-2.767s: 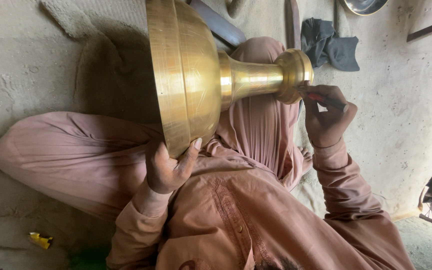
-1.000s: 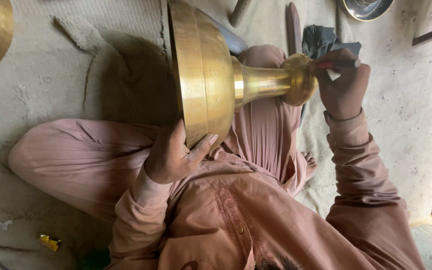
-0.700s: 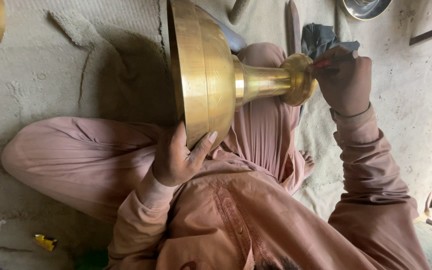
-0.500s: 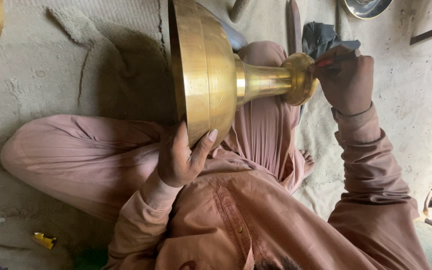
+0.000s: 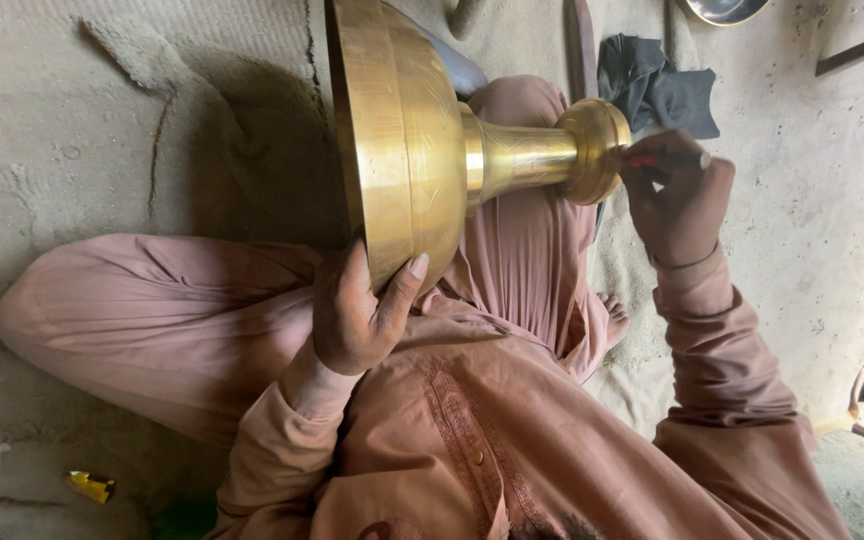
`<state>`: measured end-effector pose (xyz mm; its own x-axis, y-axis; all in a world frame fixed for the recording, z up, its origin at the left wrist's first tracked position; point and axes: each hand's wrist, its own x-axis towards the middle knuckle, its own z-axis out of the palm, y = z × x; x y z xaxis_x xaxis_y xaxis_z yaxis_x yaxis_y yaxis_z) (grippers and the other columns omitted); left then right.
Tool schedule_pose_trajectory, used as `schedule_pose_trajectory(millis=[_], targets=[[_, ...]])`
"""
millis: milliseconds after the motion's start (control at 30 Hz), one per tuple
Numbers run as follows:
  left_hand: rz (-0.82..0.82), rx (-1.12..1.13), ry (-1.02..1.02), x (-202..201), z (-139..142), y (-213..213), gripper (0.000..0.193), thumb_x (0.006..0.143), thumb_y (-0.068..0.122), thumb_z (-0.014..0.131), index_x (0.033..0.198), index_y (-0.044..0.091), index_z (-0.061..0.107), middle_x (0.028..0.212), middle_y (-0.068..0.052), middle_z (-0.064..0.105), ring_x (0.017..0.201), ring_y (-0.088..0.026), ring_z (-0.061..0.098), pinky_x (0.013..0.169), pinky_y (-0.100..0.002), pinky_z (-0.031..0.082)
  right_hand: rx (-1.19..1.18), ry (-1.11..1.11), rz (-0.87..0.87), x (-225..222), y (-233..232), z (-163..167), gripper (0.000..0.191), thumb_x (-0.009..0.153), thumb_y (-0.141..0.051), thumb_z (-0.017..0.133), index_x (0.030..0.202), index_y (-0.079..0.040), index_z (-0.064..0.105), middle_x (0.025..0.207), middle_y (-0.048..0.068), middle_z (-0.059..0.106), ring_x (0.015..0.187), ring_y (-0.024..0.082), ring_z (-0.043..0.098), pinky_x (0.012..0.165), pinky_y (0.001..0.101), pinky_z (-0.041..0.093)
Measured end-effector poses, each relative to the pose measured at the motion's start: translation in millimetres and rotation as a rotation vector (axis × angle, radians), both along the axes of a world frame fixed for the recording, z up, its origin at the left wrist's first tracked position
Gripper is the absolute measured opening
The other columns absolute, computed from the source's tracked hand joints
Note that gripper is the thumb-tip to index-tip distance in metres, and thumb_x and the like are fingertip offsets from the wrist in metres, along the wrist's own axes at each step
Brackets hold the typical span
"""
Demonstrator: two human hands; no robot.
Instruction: The person sits cross-legged on the floor holding a large brass vase on their lap and engraves decorative patterns into its stem and base using a small hand scriber, rotating the vase with the other hand to reach different areas, then repositions it to continue engraving.
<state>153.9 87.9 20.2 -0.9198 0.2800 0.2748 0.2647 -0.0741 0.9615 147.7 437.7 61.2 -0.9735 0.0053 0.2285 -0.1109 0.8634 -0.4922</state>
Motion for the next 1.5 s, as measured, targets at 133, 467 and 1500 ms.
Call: schedule_pose_trajectory(millis=[133, 467, 1500], targets=[[-0.021, 0.048, -0.011, -1.3, 0.9, -0.2, 0.024, 0.110, 0.011, 0.060, 0.127, -0.006, 0.058, 0.112, -0.018, 0.074, 0.101, -0.028, 0.077, 0.089, -0.036, 0.061, 0.026, 0.053, -0.073, 15.6, -6.1, -9.4, 0.017, 0.101, 0.001, 0.085, 0.099, 0.007, 0.070, 0.093, 0.014, 0.075, 0.079, 0.018, 0.073, 0.071, 0.0264, 0.058], [-0.015, -0.031, 0.045, -3.8, -1.4, -3.3, 0.027, 0.108, 0.013, 0.062, 0.127, -0.006, 0.059, 0.111, -0.020, 0.075, 0.102, -0.029, 0.078, 0.087, -0.035, 0.062, 0.030, 0.252, 0.003, 33.7, -11.2, -33.7, 0.011, 0.102, 0.008, 0.079, 0.103, 0.007, 0.068, 0.105, 0.016, 0.075, 0.099, 0.023, 0.078, 0.086, 0.0285, 0.062], [-0.194, 0.088, -0.082, -7.2, -6.4, -20.6, 0.030, 0.107, 0.012, 0.065, 0.130, -0.005, 0.056, 0.117, -0.020, 0.074, 0.105, -0.029, 0.076, 0.092, -0.037, 0.062, -0.389, 0.384, -0.057, 43.4, 5.3, -55.4, 0.015, 0.100, 0.011, 0.073, 0.109, 0.003, 0.064, 0.107, 0.016, 0.075, 0.107, 0.024, 0.077, 0.100, 0.0375, 0.064]])
